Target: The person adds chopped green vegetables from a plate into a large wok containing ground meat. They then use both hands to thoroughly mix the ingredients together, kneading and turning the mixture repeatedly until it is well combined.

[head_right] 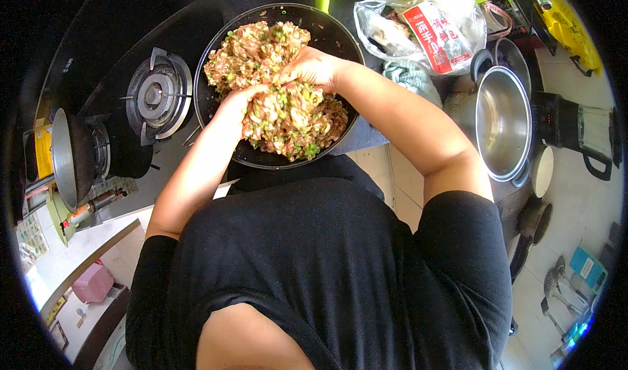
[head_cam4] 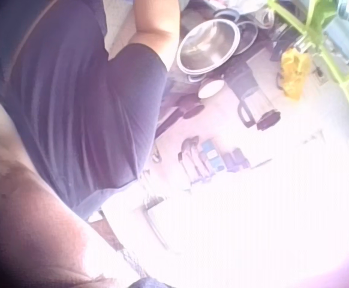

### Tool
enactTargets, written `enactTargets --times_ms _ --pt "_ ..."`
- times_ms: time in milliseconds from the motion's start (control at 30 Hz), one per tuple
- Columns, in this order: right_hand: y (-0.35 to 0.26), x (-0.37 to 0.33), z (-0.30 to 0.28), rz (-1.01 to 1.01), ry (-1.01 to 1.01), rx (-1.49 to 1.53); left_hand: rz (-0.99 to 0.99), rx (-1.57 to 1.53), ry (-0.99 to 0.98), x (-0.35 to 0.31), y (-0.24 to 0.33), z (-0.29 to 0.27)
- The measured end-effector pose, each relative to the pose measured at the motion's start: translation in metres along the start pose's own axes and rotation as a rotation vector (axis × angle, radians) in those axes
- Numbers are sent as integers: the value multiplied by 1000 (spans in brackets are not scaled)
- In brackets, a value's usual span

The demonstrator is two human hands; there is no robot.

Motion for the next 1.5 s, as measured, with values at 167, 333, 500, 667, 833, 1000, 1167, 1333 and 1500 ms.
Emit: enactTargets --times_ms 167,333,500,667,833,1000,1167,1333,1500 --pt "-40 -11 13 -186 126 -248 397 85 23 -16 23 9" --pt "-62 -33 21 -82 322 -704 474 344 74 -39 31 -3" --pt "-66 -50 31 -132 502 -1241 509 608 104 -52 38 -4" --pt "-73 -17 28 -228 420 -1226 510 346 110 -40 41 -11" --pt "-56 43 4 -422 142 -1126 483 248 38 -18 35 -8" --pt "-39 84 -9 85 -1 -972 393 181 -46 7 34 -12" --pt "-14 93 -18 336 -161 -468 414 185 -11 27 42 -9" --pt "-30 62 2 242 -121 -115 474 215 -81 7 50 -5" --pt "-48 12 8 178 175 -327 501 323 22 -20 54 -2"
Point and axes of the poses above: each hand's wrist, its own x-axis towards the middle knuckle, its own z-axis out of the palm, y = z × x, the point moved 5 cm from there along x, towards the middle knuckle, and after that the axes turned 4 degrees about z, right-handed, at the moved point
